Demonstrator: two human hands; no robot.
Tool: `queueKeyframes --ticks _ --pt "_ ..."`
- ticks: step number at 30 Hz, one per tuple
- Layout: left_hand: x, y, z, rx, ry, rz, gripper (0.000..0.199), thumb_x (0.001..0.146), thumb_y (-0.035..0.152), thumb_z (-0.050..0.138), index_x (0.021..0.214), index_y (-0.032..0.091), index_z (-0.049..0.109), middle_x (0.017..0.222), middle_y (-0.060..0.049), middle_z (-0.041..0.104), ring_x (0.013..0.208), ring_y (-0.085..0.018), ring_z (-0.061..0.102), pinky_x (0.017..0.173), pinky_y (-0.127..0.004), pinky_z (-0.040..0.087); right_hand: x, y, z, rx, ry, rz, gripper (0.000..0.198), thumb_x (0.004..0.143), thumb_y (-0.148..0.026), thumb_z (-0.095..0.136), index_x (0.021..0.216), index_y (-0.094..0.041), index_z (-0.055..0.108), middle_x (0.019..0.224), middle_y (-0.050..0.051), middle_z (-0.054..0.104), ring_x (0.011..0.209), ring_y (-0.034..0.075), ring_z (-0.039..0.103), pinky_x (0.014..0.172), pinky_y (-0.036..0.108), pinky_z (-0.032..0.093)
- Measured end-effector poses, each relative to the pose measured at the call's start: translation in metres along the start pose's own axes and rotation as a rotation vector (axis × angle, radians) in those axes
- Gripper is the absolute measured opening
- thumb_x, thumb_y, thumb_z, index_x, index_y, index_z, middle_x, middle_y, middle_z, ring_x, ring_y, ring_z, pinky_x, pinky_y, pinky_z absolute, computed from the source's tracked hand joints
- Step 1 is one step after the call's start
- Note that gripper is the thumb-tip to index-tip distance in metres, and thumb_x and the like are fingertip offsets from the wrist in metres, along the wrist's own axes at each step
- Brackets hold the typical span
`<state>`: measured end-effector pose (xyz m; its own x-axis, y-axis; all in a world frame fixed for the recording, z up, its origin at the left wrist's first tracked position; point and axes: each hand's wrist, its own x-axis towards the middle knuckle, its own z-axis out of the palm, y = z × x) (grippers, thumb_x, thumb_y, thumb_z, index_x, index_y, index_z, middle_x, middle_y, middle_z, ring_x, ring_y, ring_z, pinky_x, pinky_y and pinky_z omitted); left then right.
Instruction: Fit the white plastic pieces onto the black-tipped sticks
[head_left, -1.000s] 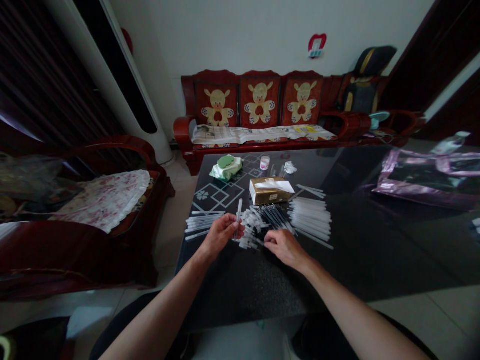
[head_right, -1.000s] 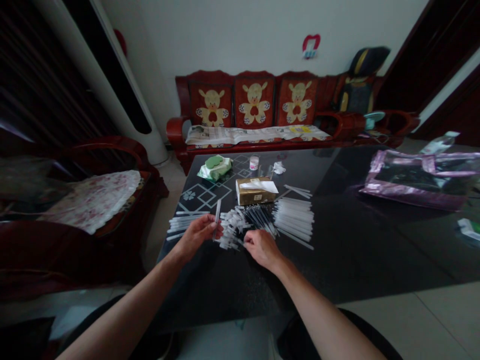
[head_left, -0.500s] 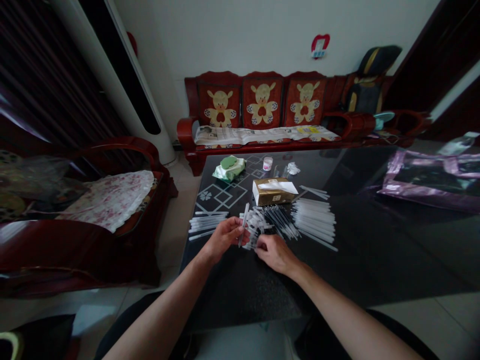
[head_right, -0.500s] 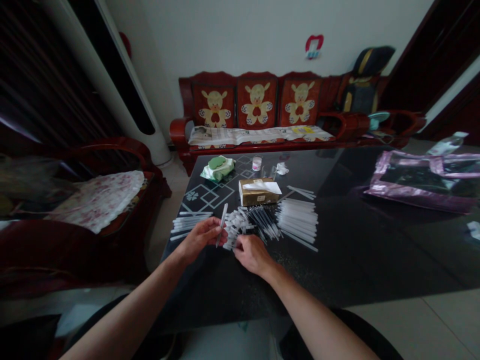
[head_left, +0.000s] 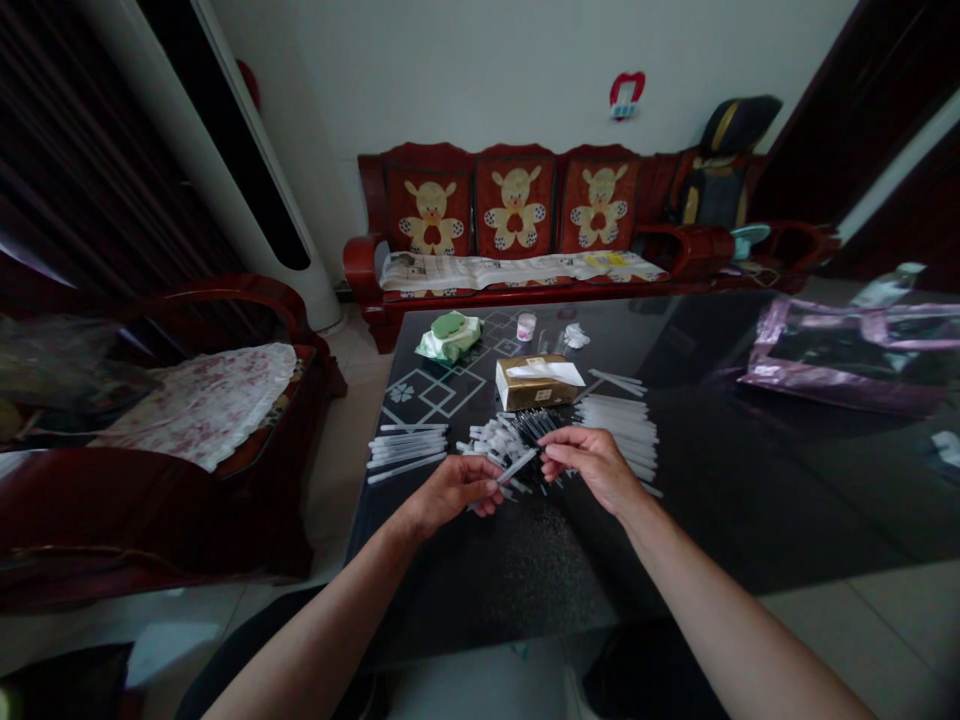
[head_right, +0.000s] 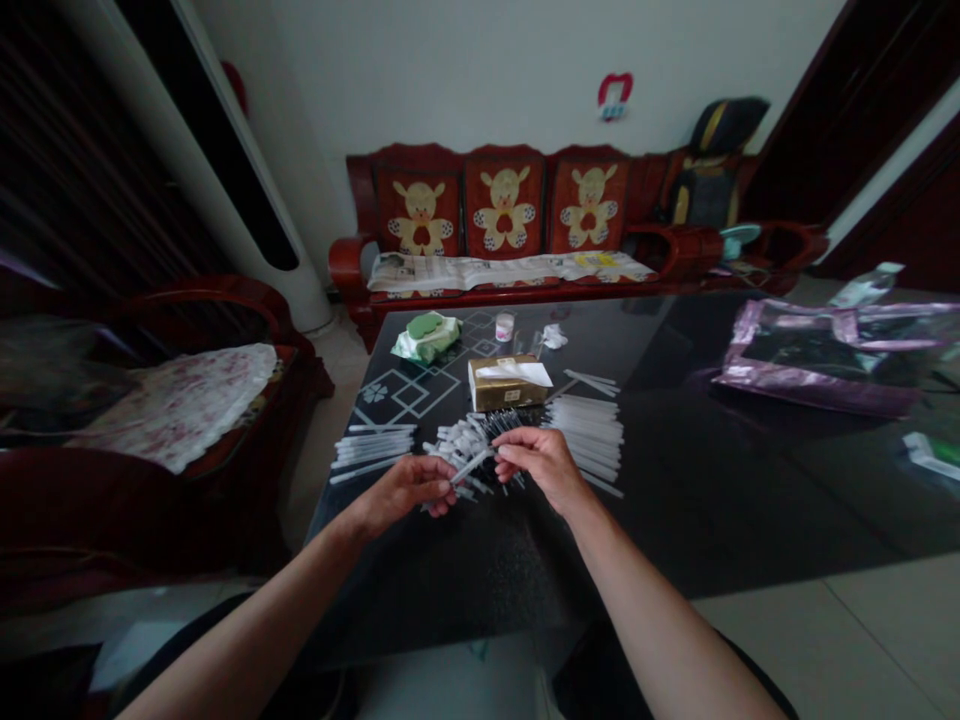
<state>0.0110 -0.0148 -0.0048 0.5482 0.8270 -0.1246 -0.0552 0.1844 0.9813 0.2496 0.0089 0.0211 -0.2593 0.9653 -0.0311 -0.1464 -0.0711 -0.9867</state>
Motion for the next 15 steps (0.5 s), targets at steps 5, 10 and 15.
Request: queueKeyframes --ticks 5,10,15 --pt "0.0006 -0.0009 -0.0011 0.014 -0.016 0.006 0.032 0.079 0.037 0.067 0.097 0.011 0.064 0.077 -0.006 0.067 0.06 -0.011 0.06 0.058 -0.023 0.048 -0.0001 0.0015 0.0026 -0.008 -0.01 0.0 0.026 0.065 -0.03 0.076 0.082 -0.012 0.072 0.065 0.005 0.069 0.053 0.016 0.065 0.052 0.029 0.056" --pt "0.0008 -0.0027 -0.0029 0.024 -0.019 0.003 0.033 0.078 0.037 0.067 0.097 0.011 0.064 0.078 -0.007 0.067 0.06 -0.011 0.06 0.058 -0.023 0.048 0.0001 0.001 0.0038 -0.02 -0.014 -0.002 0.024 0.066 -0.03 0.076 0.082 -0.012 0.073 0.064 0.005 0.069 0.053 0.015 0.064 0.052 0.029 0.055" --pt "0.0005 -0.0034 -0.004 0.036 -0.014 0.007 0.034 0.078 0.038 0.067 0.098 0.011 0.064 0.077 -0.007 0.068 0.06 -0.01 0.06 0.057 -0.022 0.048 -0.0008 0.0009 0.0031 -0.03 -0.021 0.0 0.024 0.066 -0.029 0.076 0.082 -0.012 0.073 0.064 0.005 0.069 0.053 0.016 0.064 0.052 0.029 0.055"
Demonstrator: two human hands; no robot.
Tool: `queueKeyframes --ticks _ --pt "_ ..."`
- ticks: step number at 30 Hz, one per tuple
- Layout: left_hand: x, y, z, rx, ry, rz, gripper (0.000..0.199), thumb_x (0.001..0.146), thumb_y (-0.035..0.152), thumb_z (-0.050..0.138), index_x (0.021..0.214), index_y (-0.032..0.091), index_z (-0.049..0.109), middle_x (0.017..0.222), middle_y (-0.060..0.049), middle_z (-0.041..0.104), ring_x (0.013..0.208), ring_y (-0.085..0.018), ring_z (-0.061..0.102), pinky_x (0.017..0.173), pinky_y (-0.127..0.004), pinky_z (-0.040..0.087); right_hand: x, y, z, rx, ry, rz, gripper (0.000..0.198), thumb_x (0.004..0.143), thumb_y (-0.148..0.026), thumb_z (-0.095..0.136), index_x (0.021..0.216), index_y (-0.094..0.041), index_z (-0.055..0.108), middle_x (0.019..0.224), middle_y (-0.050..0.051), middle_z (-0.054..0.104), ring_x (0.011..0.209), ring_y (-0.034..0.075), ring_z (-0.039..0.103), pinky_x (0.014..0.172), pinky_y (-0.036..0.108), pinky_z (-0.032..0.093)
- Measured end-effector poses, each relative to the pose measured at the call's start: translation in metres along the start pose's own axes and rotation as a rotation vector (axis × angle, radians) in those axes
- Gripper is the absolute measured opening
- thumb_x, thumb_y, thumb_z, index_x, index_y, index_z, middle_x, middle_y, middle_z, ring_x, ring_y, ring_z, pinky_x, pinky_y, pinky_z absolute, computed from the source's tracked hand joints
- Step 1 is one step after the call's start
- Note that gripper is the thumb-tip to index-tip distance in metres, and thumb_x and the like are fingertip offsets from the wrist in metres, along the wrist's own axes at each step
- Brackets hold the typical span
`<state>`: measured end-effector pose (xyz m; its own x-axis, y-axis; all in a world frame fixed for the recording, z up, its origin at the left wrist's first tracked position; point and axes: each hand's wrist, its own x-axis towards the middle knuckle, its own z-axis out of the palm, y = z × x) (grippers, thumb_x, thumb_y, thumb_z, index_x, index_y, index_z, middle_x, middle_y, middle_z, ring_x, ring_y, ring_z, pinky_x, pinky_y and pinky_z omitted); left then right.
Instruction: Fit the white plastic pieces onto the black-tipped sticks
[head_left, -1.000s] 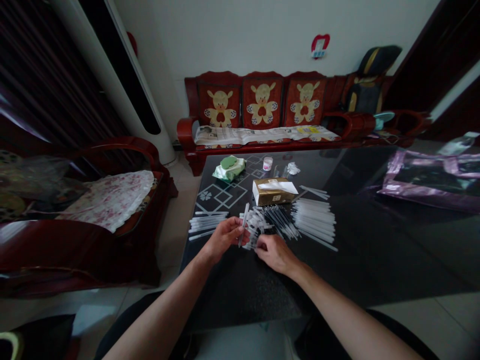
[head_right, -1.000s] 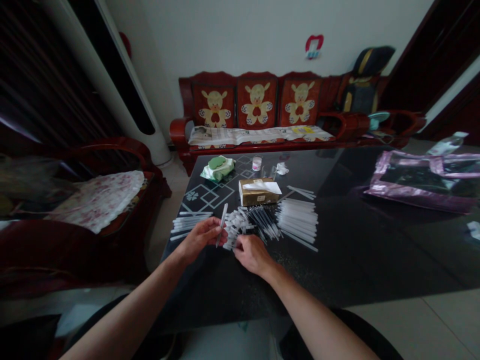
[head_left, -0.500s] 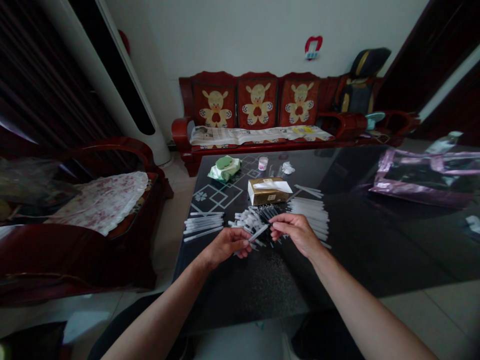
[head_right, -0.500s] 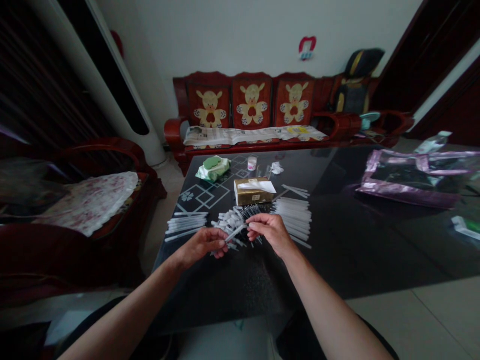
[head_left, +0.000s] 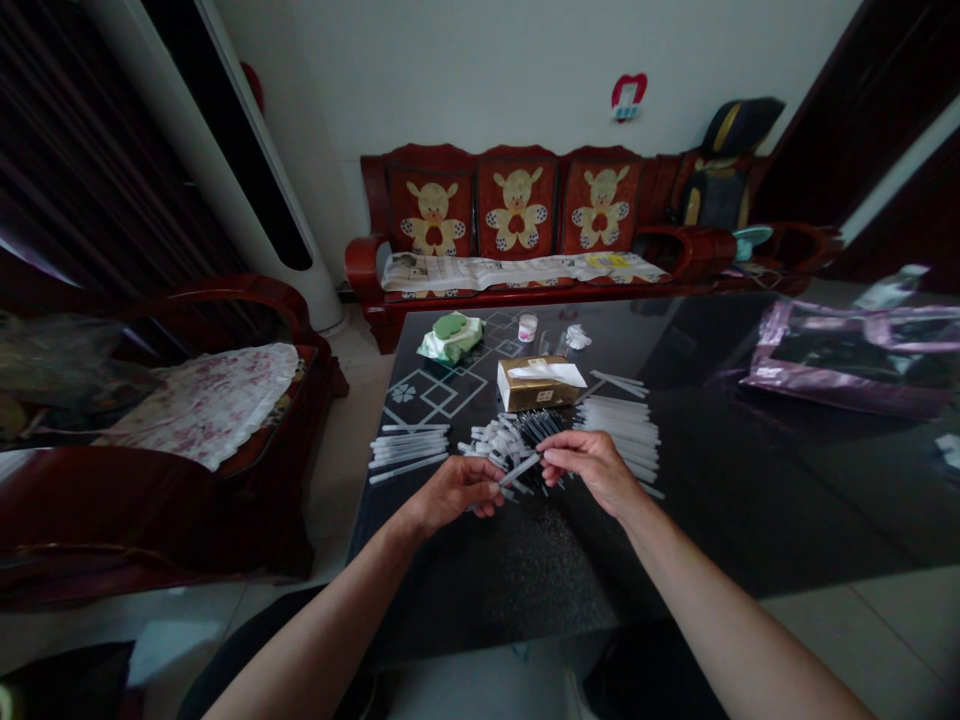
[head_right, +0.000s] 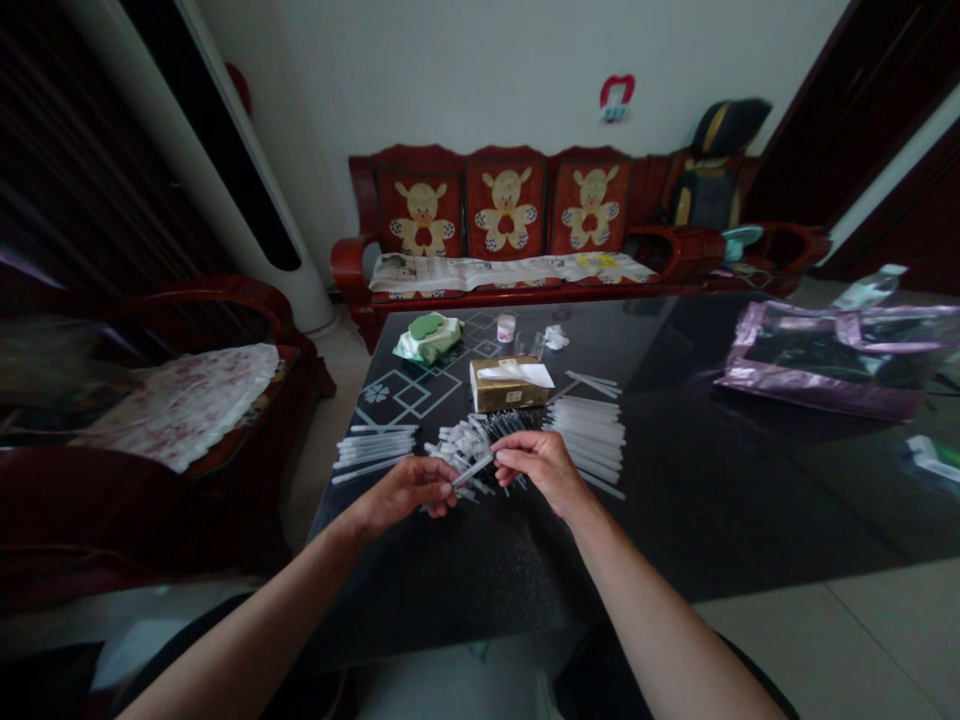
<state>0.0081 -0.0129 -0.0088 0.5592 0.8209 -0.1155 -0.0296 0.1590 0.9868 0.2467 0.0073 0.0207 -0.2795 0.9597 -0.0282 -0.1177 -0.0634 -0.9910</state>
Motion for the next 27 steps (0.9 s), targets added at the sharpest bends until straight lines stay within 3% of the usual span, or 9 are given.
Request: queueKeyframes --ticks 17,27 --pt "0.0 0.002 0.002 0.077 0.057 -0.004 0.034 0.076 0.038 0.068 0.096 0.01 0.065 0.074 -0.006 0.067 0.057 -0.01 0.058 0.056 -0.022 0.047 0.002 0.001 -0.003 -0.074 -0.038 0.024 0.028 0.066 -0.029 0.075 0.086 -0.01 0.072 0.065 0.006 0.07 0.055 0.016 0.065 0.054 0.029 0.056" --pt "0.0 0.005 0.005 0.147 0.126 0.014 0.036 0.075 0.039 0.069 0.095 0.009 0.067 0.072 -0.006 0.067 0.056 -0.011 0.058 0.056 -0.023 0.047 0.004 0.011 -0.005 -0.291 -0.07 0.002 0.03 0.078 -0.042 0.064 0.077 -0.013 0.064 0.056 -0.001 0.06 0.042 0.01 0.055 0.039 0.021 0.046"
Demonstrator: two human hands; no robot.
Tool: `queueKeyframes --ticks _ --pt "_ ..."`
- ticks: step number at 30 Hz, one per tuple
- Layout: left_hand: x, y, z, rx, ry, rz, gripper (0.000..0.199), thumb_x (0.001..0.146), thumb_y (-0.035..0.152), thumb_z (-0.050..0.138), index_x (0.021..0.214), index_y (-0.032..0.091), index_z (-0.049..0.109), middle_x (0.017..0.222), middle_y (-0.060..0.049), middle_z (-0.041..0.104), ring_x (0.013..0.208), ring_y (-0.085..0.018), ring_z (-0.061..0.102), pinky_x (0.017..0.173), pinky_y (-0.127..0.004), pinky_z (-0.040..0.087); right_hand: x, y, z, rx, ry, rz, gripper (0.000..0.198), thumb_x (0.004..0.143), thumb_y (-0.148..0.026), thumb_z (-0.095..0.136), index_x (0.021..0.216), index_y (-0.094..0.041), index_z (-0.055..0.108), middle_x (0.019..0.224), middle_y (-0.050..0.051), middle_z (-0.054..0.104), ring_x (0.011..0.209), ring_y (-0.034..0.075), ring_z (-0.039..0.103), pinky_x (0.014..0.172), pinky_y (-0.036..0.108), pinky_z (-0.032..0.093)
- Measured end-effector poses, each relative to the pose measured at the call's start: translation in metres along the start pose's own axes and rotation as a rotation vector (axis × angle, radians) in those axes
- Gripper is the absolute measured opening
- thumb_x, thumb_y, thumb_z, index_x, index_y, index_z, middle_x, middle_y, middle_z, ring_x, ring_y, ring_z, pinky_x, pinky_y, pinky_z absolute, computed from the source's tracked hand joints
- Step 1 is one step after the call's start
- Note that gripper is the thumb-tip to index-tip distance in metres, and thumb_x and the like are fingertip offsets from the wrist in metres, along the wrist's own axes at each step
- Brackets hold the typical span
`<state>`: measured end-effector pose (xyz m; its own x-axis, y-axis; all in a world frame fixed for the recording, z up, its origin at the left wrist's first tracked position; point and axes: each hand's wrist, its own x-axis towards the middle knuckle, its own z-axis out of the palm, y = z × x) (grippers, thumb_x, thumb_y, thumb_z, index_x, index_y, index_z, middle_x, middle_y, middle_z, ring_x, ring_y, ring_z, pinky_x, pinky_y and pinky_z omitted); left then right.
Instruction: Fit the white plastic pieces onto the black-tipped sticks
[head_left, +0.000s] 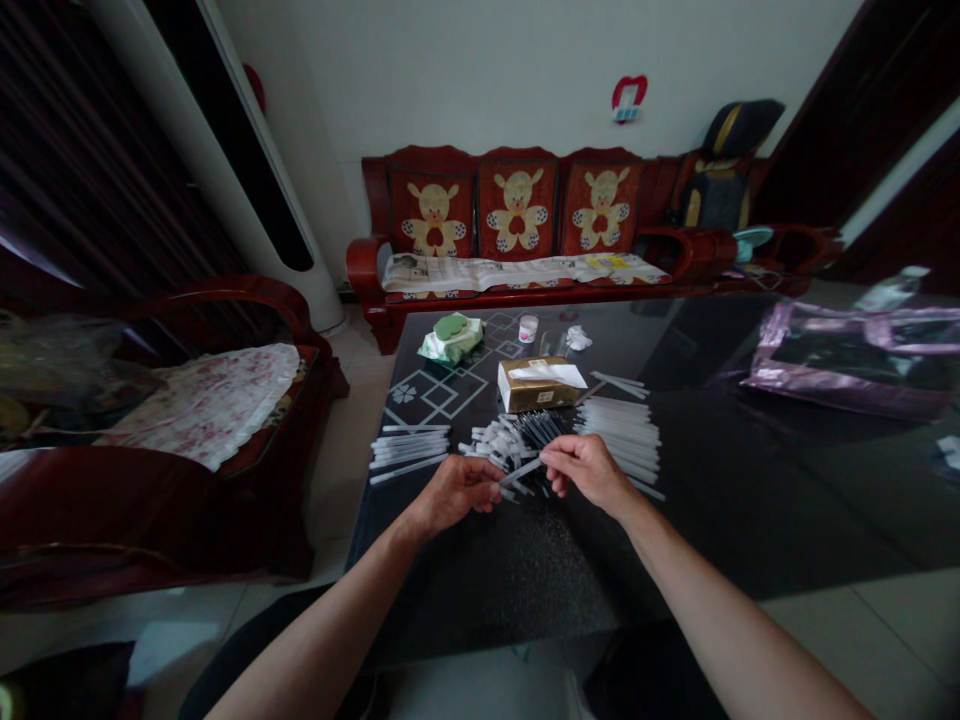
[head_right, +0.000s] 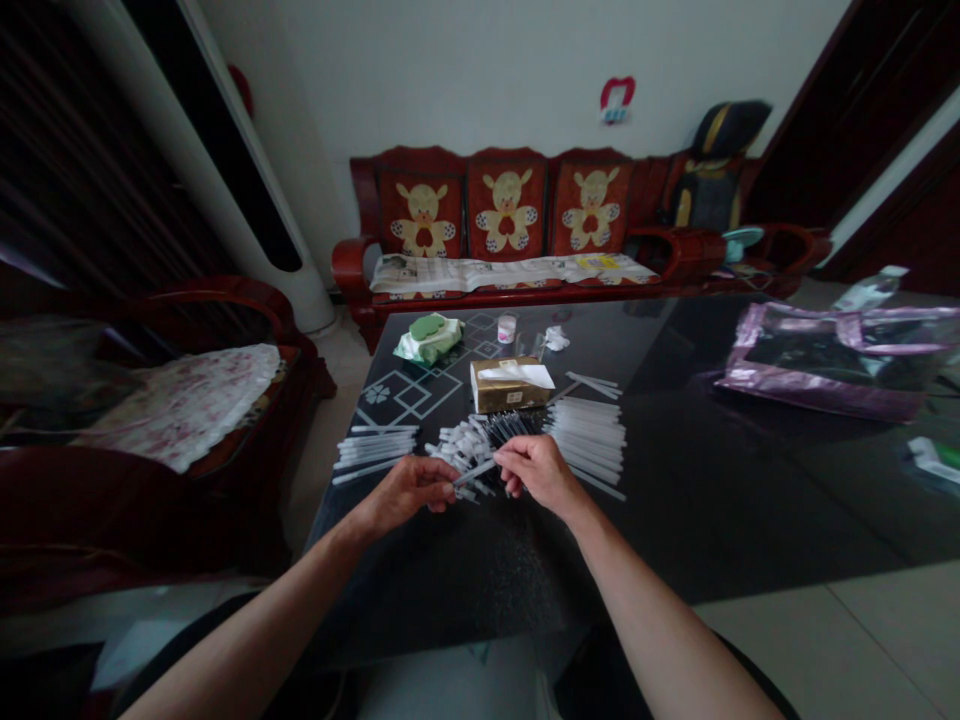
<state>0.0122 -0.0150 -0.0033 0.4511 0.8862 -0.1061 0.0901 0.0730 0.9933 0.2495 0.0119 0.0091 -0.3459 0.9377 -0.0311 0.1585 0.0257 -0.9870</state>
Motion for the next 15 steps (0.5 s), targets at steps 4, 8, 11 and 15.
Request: queueKeyframes --ticks 4,8,11,15 --pt "0.0003 0.0005 0.0 0.01 -0.011 0.01 0.037 0.076 0.04 0.067 0.095 0.009 0.067 0.072 -0.007 0.067 0.055 -0.011 0.058 0.055 -0.023 0.047 0.0 -0.0017 0.0008 -0.151 0.016 -0.009 0.038 0.083 -0.049 0.055 0.069 -0.014 0.06 0.051 -0.002 0.056 0.036 0.007 0.049 0.033 0.017 0.039" --pt "0.0007 0.0 -0.0021 0.027 -0.024 0.047 0.036 0.078 0.041 0.065 0.095 0.01 0.067 0.074 -0.006 0.067 0.057 -0.01 0.058 0.055 -0.022 0.046 0.0006 -0.0012 0.0009 -0.044 0.009 -0.008 0.037 0.085 -0.049 0.052 0.081 -0.014 0.061 0.059 0.0 0.06 0.044 0.01 0.056 0.039 0.021 0.046" --pt "0.0007 -0.0002 -0.0019 0.044 -0.019 0.039 0.036 0.078 0.041 0.065 0.096 0.01 0.067 0.074 -0.006 0.067 0.056 -0.01 0.058 0.055 -0.022 0.046 0.0004 0.0003 0.0 0.043 -0.045 -0.024 0.032 0.082 -0.044 0.058 0.091 -0.014 0.06 0.065 0.0 0.062 0.051 0.012 0.061 0.047 0.025 0.051" --pt "0.0001 -0.0004 0.0 0.053 -0.014 0.02 0.036 0.078 0.04 0.065 0.096 0.009 0.066 0.072 -0.006 0.067 0.056 -0.011 0.058 0.054 -0.022 0.046 -0.0019 -0.0026 0.0011 -0.11 -0.039 -0.043 0.028 0.084 -0.043 0.054 0.083 -0.015 0.059 0.059 -0.002 0.06 0.045 0.01 0.057 0.042 0.021 0.046"
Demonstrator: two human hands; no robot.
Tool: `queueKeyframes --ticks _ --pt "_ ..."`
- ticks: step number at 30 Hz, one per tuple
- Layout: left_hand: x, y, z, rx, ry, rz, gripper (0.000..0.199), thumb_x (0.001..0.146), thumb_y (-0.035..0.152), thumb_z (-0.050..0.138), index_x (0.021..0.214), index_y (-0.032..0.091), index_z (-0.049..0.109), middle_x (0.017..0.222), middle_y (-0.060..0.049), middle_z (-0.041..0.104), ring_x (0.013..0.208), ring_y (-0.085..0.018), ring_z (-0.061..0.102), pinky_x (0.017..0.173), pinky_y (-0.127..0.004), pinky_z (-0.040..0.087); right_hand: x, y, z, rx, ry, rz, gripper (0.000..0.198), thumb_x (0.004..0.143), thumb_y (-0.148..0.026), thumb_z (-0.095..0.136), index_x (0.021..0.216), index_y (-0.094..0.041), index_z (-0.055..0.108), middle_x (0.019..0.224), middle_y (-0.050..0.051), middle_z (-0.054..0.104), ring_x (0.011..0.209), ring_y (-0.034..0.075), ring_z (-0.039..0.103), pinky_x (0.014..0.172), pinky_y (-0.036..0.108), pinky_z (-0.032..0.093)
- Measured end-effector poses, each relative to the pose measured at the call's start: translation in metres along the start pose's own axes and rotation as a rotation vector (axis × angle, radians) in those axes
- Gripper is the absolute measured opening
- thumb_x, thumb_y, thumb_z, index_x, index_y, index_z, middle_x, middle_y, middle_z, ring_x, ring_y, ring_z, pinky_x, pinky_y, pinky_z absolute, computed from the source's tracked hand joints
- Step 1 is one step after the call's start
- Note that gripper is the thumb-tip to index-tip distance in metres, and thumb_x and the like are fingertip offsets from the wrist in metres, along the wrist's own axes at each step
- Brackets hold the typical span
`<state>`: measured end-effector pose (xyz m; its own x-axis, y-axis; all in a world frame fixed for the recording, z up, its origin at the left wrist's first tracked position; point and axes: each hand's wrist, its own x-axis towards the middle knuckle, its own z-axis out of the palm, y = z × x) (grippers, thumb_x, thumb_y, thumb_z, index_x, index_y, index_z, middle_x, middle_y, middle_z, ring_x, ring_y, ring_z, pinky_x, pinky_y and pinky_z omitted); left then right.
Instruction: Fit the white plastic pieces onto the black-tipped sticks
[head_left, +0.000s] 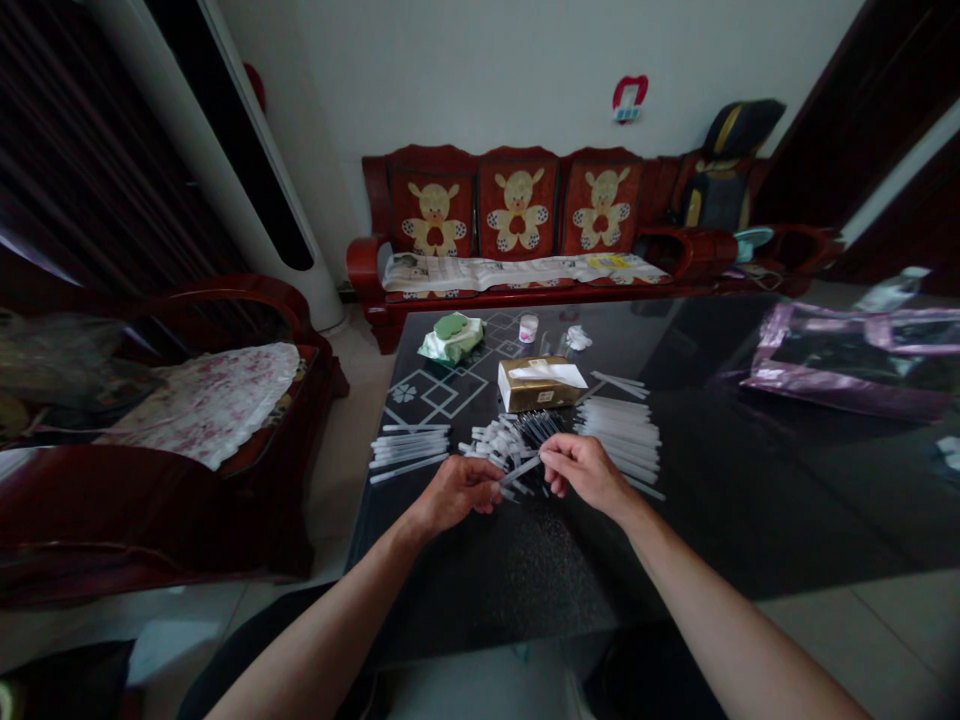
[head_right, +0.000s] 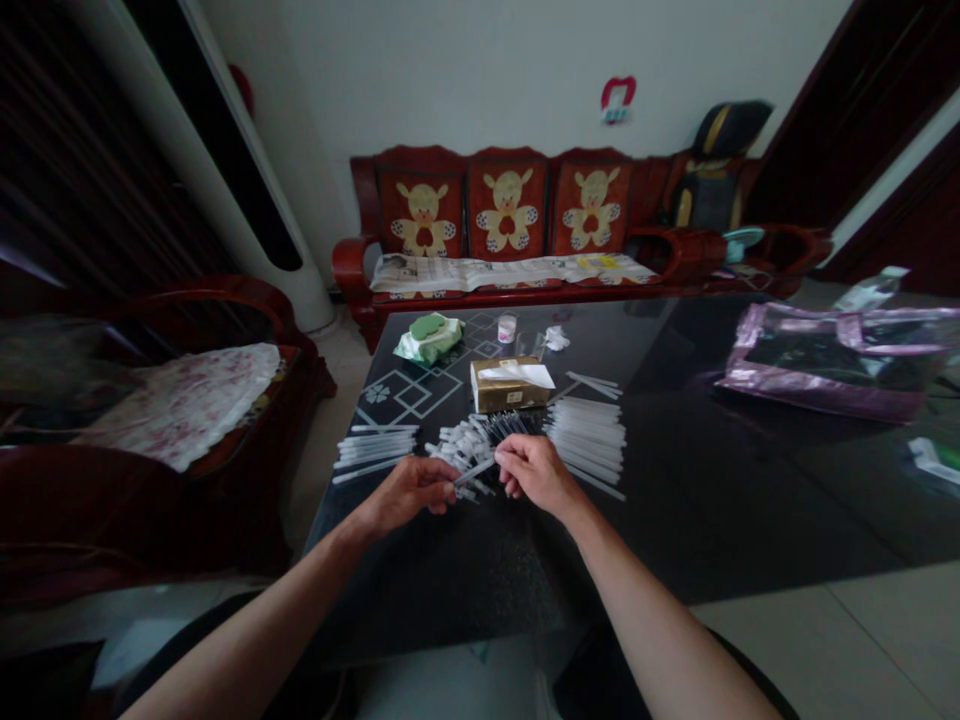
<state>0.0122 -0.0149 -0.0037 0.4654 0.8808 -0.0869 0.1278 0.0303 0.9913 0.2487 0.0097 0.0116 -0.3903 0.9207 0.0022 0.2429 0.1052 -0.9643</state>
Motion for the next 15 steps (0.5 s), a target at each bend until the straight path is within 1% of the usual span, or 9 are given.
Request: queueKeyframes --ticks 3,6,8,9,11,13,15 --pt "0.0 -0.001 0.001 -0.026 -0.002 -0.003 0.035 0.077 0.039 0.066 0.095 0.009 0.067 0.072 -0.006 0.067 0.057 -0.011 0.059 0.055 -0.023 0.047 -0.002 -0.005 0.002 -0.166 0.012 -0.021 0.033 0.087 -0.044 0.048 0.071 -0.017 0.056 0.053 -0.003 0.056 0.04 0.008 0.051 0.038 0.018 0.04" --pt "0.0 -0.002 0.0 -0.044 -0.004 -0.004 0.035 0.076 0.039 0.067 0.094 0.009 0.067 0.072 -0.006 0.067 0.057 -0.011 0.059 0.056 -0.023 0.048 -0.001 -0.008 0.002 -0.258 0.051 -0.061 0.042 0.089 -0.046 0.045 0.061 -0.017 0.053 0.044 -0.004 0.048 0.037 0.007 0.046 0.039 0.018 0.036" --pt "0.0 -0.002 0.0 -0.043 -0.005 0.002 0.035 0.076 0.039 0.067 0.094 0.009 0.067 0.072 -0.006 0.067 0.057 -0.011 0.059 0.056 -0.023 0.048 0.0 -0.006 0.002 -0.218 0.073 -0.02 0.045 0.089 -0.05 0.042 0.062 -0.017 0.055 0.043 -0.004 0.048 0.036 0.007 0.045 0.037 0.019 0.035" --pt "0.0 -0.002 0.0 -0.04 -0.005 0.004 0.035 0.076 0.04 0.067 0.094 0.01 0.067 0.072 -0.006 0.067 0.057 -0.011 0.059 0.055 -0.023 0.048 0.0 -0.005 0.001 -0.162 0.071 0.015 0.045 0.089 -0.052 0.042 0.067 -0.016 0.057 0.045 -0.004 0.05 0.035 0.008 0.046 0.037 0.019 0.036" --pt "0.0 -0.002 0.0 -0.033 -0.002 0.004 0.035 0.076 0.04 0.067 0.094 0.01 0.067 0.071 -0.006 0.067 0.057 -0.011 0.059 0.055 -0.023 0.047 0.001 -0.002 0.0 -0.022 0.034 0.058 0.041 0.087 -0.053 0.046 0.082 -0.015 0.06 0.054 -0.002 0.058 0.039 0.009 0.052 0.038 0.02 0.041" --pt "0.0 -0.001 -0.001 -0.025 0.002 0.002 0.036 0.076 0.04 0.067 0.095 0.009 0.067 0.072 -0.006 0.067 0.056 -0.011 0.059 0.055 -0.023 0.047 0.001 0.001 0.0 0.081 -0.014 0.042 0.038 0.082 -0.051 0.055 0.092 -0.015 0.06 0.063 0.0 0.063 0.047 0.011 0.059 0.044 0.022 0.048" --pt "0.0 -0.001 0.0 -0.019 0.003 -0.001 0.036 0.076 0.04 0.067 0.096 0.009 0.067 0.072 -0.007 0.067 0.056 -0.011 0.059 0.055 -0.023 0.047 0.0 0.003 0.0 0.089 -0.027 0.024 0.035 0.079 -0.049 0.059 0.088 -0.015 0.059 0.062 0.0 0.063 0.047 0.011 0.059 0.044 0.022 0.049"
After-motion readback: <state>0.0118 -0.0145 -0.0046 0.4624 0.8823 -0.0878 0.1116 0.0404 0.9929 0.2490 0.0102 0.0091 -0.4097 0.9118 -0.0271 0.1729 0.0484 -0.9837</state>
